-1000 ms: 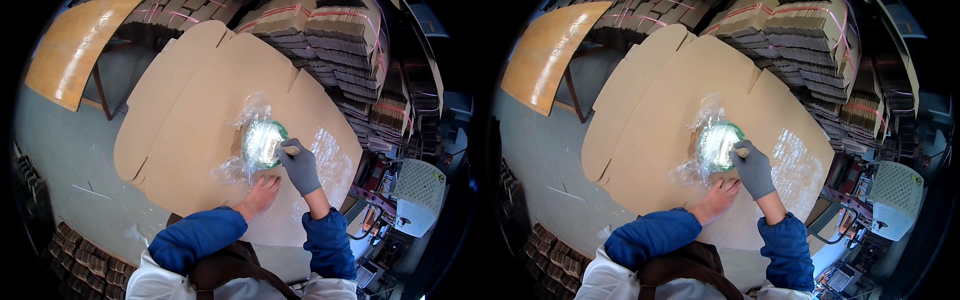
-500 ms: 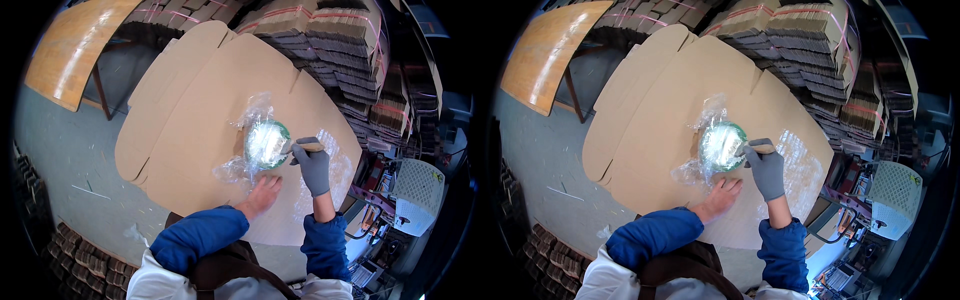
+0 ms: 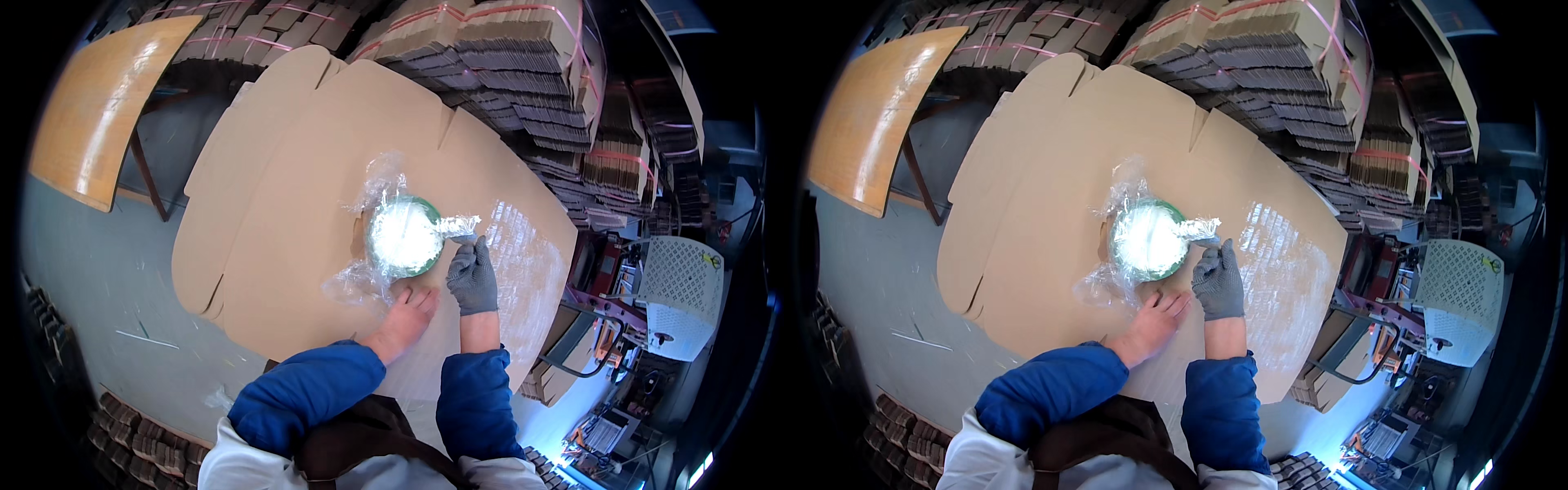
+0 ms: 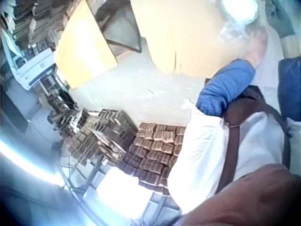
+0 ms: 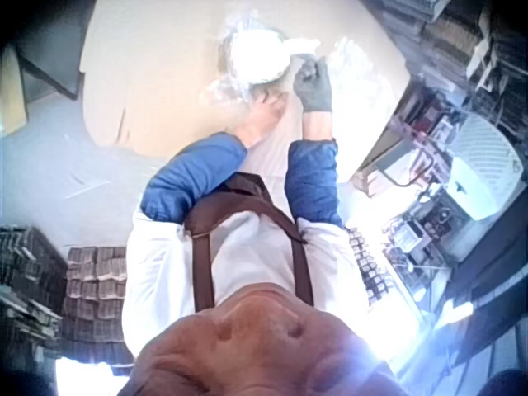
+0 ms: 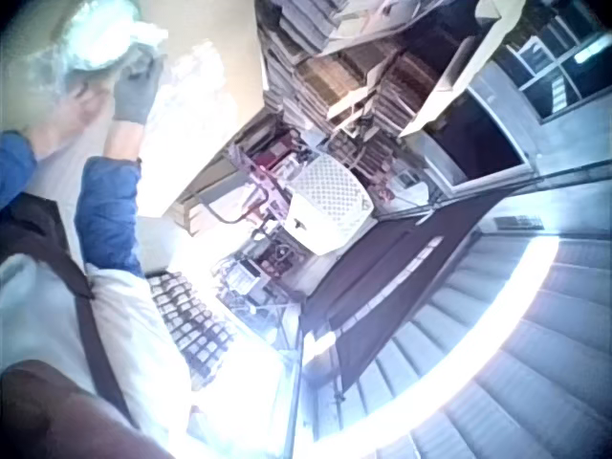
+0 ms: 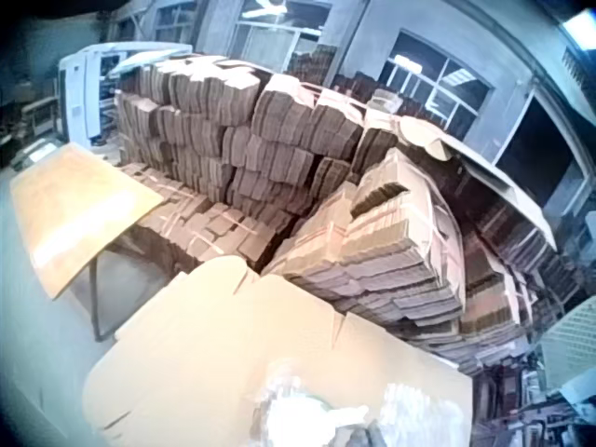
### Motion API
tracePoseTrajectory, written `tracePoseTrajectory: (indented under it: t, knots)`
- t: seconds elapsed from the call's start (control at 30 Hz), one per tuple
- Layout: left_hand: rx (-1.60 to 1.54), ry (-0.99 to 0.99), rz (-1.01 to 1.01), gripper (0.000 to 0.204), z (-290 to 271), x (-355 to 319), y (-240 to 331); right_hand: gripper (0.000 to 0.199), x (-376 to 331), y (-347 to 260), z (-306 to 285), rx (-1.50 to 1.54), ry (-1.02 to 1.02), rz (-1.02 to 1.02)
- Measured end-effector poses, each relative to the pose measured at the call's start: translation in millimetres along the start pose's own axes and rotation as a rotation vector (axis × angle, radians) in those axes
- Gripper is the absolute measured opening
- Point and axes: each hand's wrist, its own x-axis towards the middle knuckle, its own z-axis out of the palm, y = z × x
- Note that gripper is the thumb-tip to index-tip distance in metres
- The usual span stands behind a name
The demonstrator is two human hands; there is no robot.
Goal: The person applies a white adhesive substance to a large flat cardboard sheet using a small brush. They repeatedly dip the brush into a container of glue and spread it across the surface in a systematic pattern. The person works in a warehouse environment surrounded by stacks of cardboard.
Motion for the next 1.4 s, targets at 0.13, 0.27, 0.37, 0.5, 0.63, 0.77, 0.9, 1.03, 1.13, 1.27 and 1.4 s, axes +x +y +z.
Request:
tracePoseTrajectory:
  t: [0.13, 0.27, 0.37, 0.5, 0.63, 0.77, 0.9, 1.03, 1.13, 1.27, 1.4]
  knots:
    - [-0.012, 0.102, -0.013, 0.059, -2, 0, -2, 0.026, -57, -29, 25, -0.116, -0.021, -0.382]
    - [-0.064, 0.05, 0.022, 0.062, -19, 3, -1, 0.02, -121, -65, 20, -0.942, 0.266, -0.812]
    - [-0.051, 0.026, 0.02, 0.073, -19, 7, 3, 0.015, -124, -65, -7, -1.245, 0.321, -0.836]
    - [-0.022, -0.002, 0.028, 0.071, -23, 5, 1, 0.013, -93, -27, -25, -1.338, 0.223, -0.822]
    - [-0.056, -0.013, 0.013, 0.073, -27, 8, 1, 0.015, -87, -38, -59, -1.71, 0.353, -0.932]
    - [-0.04, -0.022, -0.007, 0.072, -30, 5, 1, 0.017, -94, -30, -31, -1.516, 0.275, -0.937]
    - [-0.027, -0.046, 0.004, 0.071, -34, 10, 5, 0.017, -73, -26, -43, -1.702, 0.304, -0.927]
    - [-0.01, -0.041, -0.005, 0.069, -33, 7, 3, 0.015, -72, -45, -31, -1.656, 0.328, -0.957]
    - [-0.012, -0.076, -0.015, 0.069, -38, 12, 7, 0.013, -58, -42, -10, -1.657, 0.296, -0.931]
    - [-0.026, -0.074, -0.019, 0.068, -40, 10, 5, 0.013, -36, -58, -16, -1.715, 0.365, -0.854]
    - [-0.035, -0.086, -0.016, 0.067, -44, 11, 7, 0.014, -20, -53, 10, -1.616, 0.142, -1.018]
